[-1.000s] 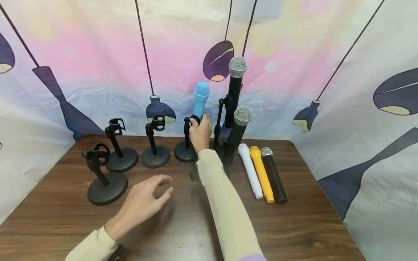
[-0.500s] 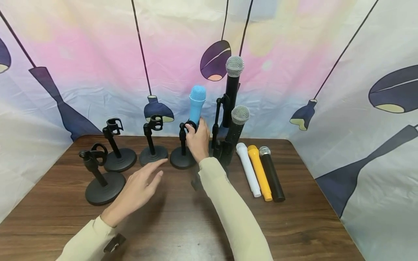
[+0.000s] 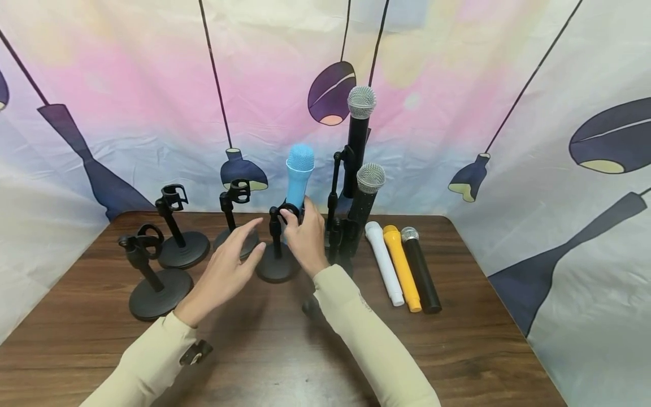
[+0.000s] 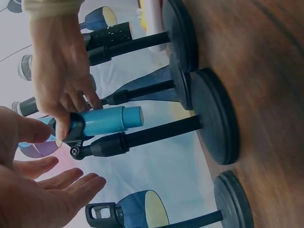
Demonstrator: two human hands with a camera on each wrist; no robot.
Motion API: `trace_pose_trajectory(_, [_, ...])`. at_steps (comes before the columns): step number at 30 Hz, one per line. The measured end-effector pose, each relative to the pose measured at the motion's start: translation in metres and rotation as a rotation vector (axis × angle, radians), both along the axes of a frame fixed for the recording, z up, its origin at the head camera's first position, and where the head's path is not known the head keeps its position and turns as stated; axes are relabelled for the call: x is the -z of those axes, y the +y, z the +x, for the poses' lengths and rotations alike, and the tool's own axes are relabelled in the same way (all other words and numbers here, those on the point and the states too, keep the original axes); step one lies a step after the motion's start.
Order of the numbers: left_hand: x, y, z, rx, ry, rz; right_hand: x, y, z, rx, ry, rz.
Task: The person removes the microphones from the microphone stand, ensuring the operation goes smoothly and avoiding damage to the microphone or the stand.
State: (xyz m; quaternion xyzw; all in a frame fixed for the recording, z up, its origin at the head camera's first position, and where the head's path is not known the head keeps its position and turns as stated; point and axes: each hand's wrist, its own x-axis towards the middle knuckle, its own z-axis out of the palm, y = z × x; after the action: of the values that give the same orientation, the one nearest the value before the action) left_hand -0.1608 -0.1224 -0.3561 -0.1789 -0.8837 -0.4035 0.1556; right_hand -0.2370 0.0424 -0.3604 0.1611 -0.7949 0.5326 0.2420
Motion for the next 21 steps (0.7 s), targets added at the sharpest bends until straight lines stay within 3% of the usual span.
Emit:
trace_pose_trajectory(5, [-0.007, 0.004, -0.008, 0.018, -0.019, 0.022, 0.001, 0.002, 0.013, -0.011, 0.040, 0.022])
trace_pose_trajectory(12, [-0.007, 0.004, -0.019, 0.073, -0.047, 0.083, 0.002, 0.004, 0.027, -0.067, 0.055, 0.005])
trace_pose_trajectory(15, [-0.006, 0.004, -0.019, 0.093, -0.048, 0.099, 0.002, 0.005, 0.034, -0.107, 0.045, -0.016])
trace_pose_trajectory(21, [0.000, 0.002, -0.014, 0.096, 0.012, 0.074, 0.003, 0.008, 0.050, -0.189, 0.035, -0.060])
